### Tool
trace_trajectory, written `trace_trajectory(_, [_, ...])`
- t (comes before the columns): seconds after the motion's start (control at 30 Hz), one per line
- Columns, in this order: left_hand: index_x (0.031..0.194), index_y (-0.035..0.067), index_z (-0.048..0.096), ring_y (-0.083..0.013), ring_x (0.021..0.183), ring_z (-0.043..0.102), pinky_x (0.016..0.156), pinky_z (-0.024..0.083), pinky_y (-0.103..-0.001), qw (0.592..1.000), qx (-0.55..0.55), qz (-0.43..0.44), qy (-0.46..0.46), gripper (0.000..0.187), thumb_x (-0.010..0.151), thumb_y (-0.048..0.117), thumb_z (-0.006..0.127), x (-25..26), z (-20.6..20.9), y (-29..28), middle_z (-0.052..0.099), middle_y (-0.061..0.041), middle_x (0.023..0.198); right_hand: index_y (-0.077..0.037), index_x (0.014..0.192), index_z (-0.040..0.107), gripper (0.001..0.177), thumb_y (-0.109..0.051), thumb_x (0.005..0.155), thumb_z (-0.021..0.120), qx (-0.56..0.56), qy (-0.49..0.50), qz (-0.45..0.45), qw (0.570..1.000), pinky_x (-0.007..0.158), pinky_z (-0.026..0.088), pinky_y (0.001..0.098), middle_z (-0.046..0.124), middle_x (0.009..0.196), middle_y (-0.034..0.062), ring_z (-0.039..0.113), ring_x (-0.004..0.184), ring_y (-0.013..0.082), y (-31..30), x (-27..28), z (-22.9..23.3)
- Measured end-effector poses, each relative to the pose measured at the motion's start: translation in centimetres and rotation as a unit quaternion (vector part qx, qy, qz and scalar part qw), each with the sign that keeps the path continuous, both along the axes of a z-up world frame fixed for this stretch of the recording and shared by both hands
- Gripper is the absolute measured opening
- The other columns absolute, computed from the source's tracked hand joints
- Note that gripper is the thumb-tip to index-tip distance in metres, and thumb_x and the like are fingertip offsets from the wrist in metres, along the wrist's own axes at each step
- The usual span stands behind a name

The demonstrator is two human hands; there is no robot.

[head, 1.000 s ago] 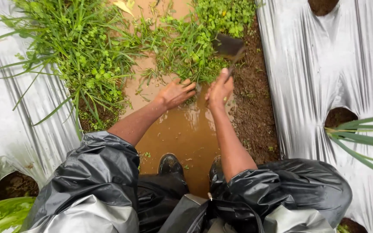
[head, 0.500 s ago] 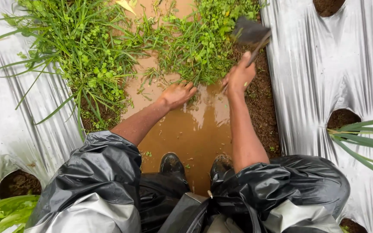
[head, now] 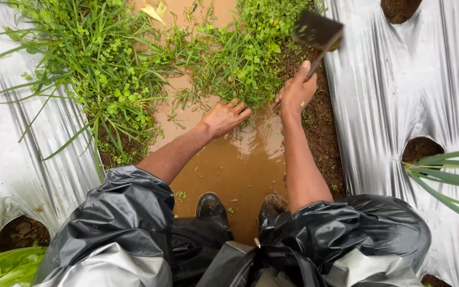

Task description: The person uses a hand hoe to scrape and loosen weeds growing in a muddy path between rows of plants covered with plastic mulch. They gather the uprooted weeds by hand and move them aside.

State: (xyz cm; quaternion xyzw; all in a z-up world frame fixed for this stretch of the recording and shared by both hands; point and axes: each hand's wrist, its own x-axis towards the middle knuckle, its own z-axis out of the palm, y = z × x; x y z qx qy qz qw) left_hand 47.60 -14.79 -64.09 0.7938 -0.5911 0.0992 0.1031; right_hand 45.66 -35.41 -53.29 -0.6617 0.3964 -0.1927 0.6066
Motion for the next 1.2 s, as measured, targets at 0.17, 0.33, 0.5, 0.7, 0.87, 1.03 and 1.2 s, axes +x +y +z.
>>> trace_trajectory(0.17, [0.107,0.018,0.058,-0.0252,0.093,0.067,0.062,0.058,-0.035,0.999,0.027,0.013,0.012,0.022,0.088,0.009,0.064,0.1,1.2,0.1,0.068,-0.007,0.1,-0.008,0.103,0.047,0.043,-0.048,0.11,0.034,0.095,0.08,0.126,0.984,0.031,0.044,0.0198,0.044,0.059,-0.0081,0.042,0.035,0.0048,1.6,-1.6,-0.6])
trace_trajectory(0.33, [0.125,0.022,0.054,-0.0259,0.108,0.065,0.075,0.057,-0.034,0.978,0.19,0.016,0.085,0.038,0.092,0.015,0.071,-0.3,0.8,-0.6,0.066,-0.008,0.122,-0.004,0.119,0.042,0.045,-0.047,0.109,0.047,0.001,0.151,0.19,0.97,0.056,0.057,0.0385,0.056,0.08,0.0061,0.059,0.057,0.0162,-1.6,-1.7,-2.4])
trace_trajectory(0.5, [0.146,0.019,0.04,-0.0391,0.13,0.048,0.101,0.048,-0.058,0.945,0.311,-0.025,0.104,0.077,0.085,0.044,0.079,-0.9,7.8,-3.0,0.036,-0.016,0.154,-0.001,0.14,0.033,0.077,-0.034,0.093,0.083,-0.349,0.362,0.278,0.818,0.115,0.035,0.062,0.032,0.149,0.035,0.04,0.135,0.0506,-1.7,1.8,12.1])
trace_trajectory(0.7, [0.15,0.029,0.045,-0.014,0.098,0.071,0.061,0.059,-0.023,0.813,0.536,-0.085,0.213,0.079,0.088,0.074,0.064,-4.4,18.9,-4.4,0.053,0.003,0.148,-0.03,0.103,0.069,0.013,-0.027,0.091,0.066,-0.14,0.335,0.791,0.492,0.045,0.036,0.0274,0.055,0.063,-0.0041,0.047,0.053,0.0107,2.7,-5.7,23.2])
trace_trajectory(0.87, [0.138,0.002,0.056,-0.0274,0.112,0.068,0.096,0.059,-0.045,0.468,0.304,-0.363,0.746,0.062,0.077,0.006,0.065,-14.1,13.0,-0.3,0.069,-0.019,0.129,-0.011,0.101,0.066,0.033,-0.041,0.106,0.054,0.149,0.14,0.811,0.549,0.069,0.05,0.0331,0.072,0.093,0.0031,0.066,0.081,0.0141,2.8,-14.5,25.5])
trace_trajectory(1.03, [0.148,0.008,0.043,-0.0351,0.134,0.049,0.108,0.041,-0.053,0.564,0.224,-0.264,0.749,0.075,0.079,0.021,0.069,-13.0,17.2,3.2,0.048,-0.02,0.151,-0.014,0.102,0.064,0.035,-0.047,0.102,0.053,0.204,0.143,0.713,0.656,0.086,0.045,0.0313,0.065,0.102,0.0011,0.06,0.093,0.0135,2.5,-14.8,26.4])
trace_trajectory(1.2, [0.128,0.007,0.061,-0.014,0.118,0.06,0.107,0.046,-0.033,0.33,0.051,-0.2,0.921,0.059,0.09,0.05,0.074,-12.4,20.2,5.8,0.066,-0.004,0.129,-0.016,0.1,0.064,0.032,-0.047,0.101,0.056,0.153,0.12,0.658,0.727,0.071,0.045,0.0291,0.065,0.099,0.0,0.059,0.089,0.0125,3.2,-14.6,26.7])
